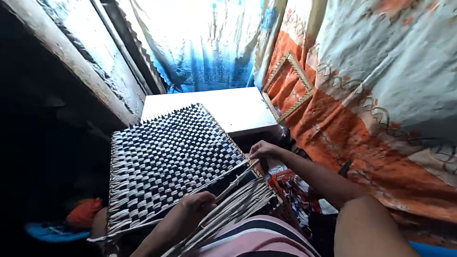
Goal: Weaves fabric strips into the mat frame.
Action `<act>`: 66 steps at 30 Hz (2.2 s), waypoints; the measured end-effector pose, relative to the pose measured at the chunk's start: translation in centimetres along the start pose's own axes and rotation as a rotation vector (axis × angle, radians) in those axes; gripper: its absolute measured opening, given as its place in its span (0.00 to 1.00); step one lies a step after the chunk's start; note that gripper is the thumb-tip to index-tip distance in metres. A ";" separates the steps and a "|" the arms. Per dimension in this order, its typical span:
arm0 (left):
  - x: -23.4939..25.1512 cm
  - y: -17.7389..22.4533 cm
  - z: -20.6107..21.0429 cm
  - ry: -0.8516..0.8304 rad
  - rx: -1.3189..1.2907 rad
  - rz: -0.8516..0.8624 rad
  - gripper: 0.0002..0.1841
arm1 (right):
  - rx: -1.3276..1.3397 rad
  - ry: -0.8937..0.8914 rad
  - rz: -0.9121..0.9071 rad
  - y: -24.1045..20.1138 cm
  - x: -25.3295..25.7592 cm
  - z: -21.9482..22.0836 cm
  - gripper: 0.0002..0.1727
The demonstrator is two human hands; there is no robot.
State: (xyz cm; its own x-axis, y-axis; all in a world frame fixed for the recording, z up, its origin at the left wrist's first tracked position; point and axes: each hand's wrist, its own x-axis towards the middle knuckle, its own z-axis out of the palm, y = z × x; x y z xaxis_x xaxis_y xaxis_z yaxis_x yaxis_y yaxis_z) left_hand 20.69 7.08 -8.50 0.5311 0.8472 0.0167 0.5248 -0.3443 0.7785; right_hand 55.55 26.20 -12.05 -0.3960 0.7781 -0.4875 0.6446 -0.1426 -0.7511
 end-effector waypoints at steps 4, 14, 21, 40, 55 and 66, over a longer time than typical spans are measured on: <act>-0.8 -0.5 0.0 0.001 -0.008 0.031 0.14 | 0.033 0.025 0.000 0.4 -0.8 0.3 0.06; -6.0 -2.3 -0.2 0.168 0.113 0.245 0.17 | -0.684 -0.128 -0.134 -4.2 -2.9 1.0 0.11; -12.3 -3.0 -2.3 0.212 0.070 0.116 0.15 | -1.144 -0.172 0.069 -10.9 -3.5 7.4 0.12; -21.1 -5.6 -6.1 0.385 0.007 -0.178 0.14 | -1.344 0.036 0.305 -10.7 -3.2 12.0 0.12; -19.1 -8.2 -6.6 0.469 0.075 -0.206 0.13 | -1.718 -0.179 0.370 -9.3 -2.6 13.1 0.15; -20.8 -9.3 -6.4 0.370 0.088 -0.191 0.14 | -1.130 -0.133 0.126 -10.8 -4.4 5.7 0.11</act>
State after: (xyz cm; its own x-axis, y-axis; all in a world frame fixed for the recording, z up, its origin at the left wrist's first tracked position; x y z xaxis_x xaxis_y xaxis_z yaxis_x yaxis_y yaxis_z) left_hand 0.49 -4.75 -12.05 0.1524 0.9817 0.1143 0.6541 -0.1868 0.7330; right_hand 46.58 20.86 -4.33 -0.3095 0.7170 -0.6245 0.8772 0.4688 0.1035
